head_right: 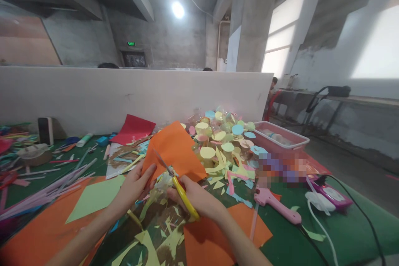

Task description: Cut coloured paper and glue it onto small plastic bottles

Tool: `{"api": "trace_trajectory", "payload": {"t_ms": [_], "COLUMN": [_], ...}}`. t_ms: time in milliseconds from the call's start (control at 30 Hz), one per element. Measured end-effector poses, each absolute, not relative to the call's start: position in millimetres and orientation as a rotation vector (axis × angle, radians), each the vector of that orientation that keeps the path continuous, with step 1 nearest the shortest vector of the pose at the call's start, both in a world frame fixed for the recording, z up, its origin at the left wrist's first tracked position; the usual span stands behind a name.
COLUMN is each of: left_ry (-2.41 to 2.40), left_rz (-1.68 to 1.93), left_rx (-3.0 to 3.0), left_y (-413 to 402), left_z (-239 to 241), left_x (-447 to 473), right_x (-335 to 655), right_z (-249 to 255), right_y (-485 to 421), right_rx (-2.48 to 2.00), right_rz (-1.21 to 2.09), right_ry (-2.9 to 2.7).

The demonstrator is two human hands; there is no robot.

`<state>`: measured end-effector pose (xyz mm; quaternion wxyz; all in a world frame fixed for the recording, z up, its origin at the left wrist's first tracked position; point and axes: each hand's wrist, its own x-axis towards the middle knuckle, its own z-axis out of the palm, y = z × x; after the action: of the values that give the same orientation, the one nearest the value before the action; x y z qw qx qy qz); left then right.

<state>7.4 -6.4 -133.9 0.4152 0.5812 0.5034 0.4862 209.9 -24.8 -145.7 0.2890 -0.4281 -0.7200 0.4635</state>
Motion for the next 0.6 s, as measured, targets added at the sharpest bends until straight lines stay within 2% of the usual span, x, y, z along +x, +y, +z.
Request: {"api": "trace_trajectory", "payload": {"t_ms": [200, 433, 600], "left_ry": [1.255, 1.217, 1.202], "left_rz": [1.189, 1.095, 1.072], "left_rx": [1.429, 1.399, 1.391], "left_y": [-5, -15, -15], "left_z": [-137, -132, -136], "left_x": [9, 17, 17], "right_x": [201, 206, 203], "right_z": [-153, -140, -154], "right_y": [-21, -29, -22], "right_rx": [-1.047, -1.094, -0.99], "right_rz": [1.266, 1.252, 1.226], "right_ry": [-1.865, -1.958, -1.912]}}
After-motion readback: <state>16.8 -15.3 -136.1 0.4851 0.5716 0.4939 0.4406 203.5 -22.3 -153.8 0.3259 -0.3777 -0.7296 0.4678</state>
